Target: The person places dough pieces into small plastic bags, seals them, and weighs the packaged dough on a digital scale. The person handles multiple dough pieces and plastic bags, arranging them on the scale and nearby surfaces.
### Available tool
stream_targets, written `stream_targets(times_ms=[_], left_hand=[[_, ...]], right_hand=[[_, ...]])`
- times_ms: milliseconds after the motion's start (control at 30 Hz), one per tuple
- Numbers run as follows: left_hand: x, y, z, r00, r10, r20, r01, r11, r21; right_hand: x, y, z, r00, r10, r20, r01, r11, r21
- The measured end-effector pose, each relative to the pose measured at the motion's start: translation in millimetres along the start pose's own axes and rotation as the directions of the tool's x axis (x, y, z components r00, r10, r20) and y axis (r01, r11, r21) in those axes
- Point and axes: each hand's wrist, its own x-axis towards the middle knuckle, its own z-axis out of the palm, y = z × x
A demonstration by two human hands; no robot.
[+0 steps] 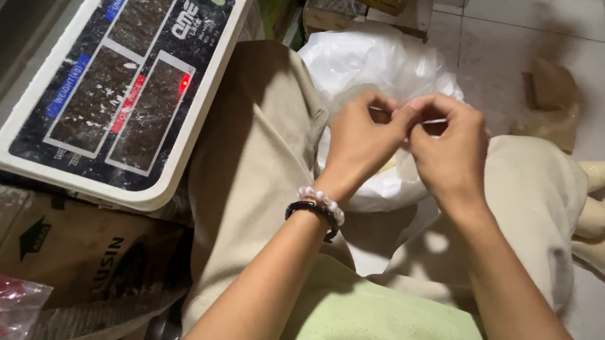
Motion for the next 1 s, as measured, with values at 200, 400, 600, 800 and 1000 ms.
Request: stream_targets(times_ms=[200,400,600,800,1000], left_hand=[[-4,-14,-11,0.997,0.017,-0.073,-0.007,0.990,0.139],[-10,-13,-14,0.992,0.054,-0.115,-0.026,0.972,0.232],[-5,-18,-21,0.997,0.070,0.026,-0.073,0.991,0.116],[0,-19,-39,0.977,-0.201,0.067,0.194,0.976,0.099],[0,-29,-52,0.987,0.152,-0.055,-0.122,0.923,0.364]], right_hand=[[0,7,1,0.957,0.159,0.244,-0.219,0.945,0.244],[-1,33,15,0.957,0.155,0.246,-0.235,0.910,0.341],[2,52,25,0.977,0.077,0.198,-0.140,0.934,0.328],[2,54,29,0.960,0.048,0.276,-0.159,0.905,0.394],[0,50,21,0.937,0.309,0.164,-0.349,0.861,0.371]])
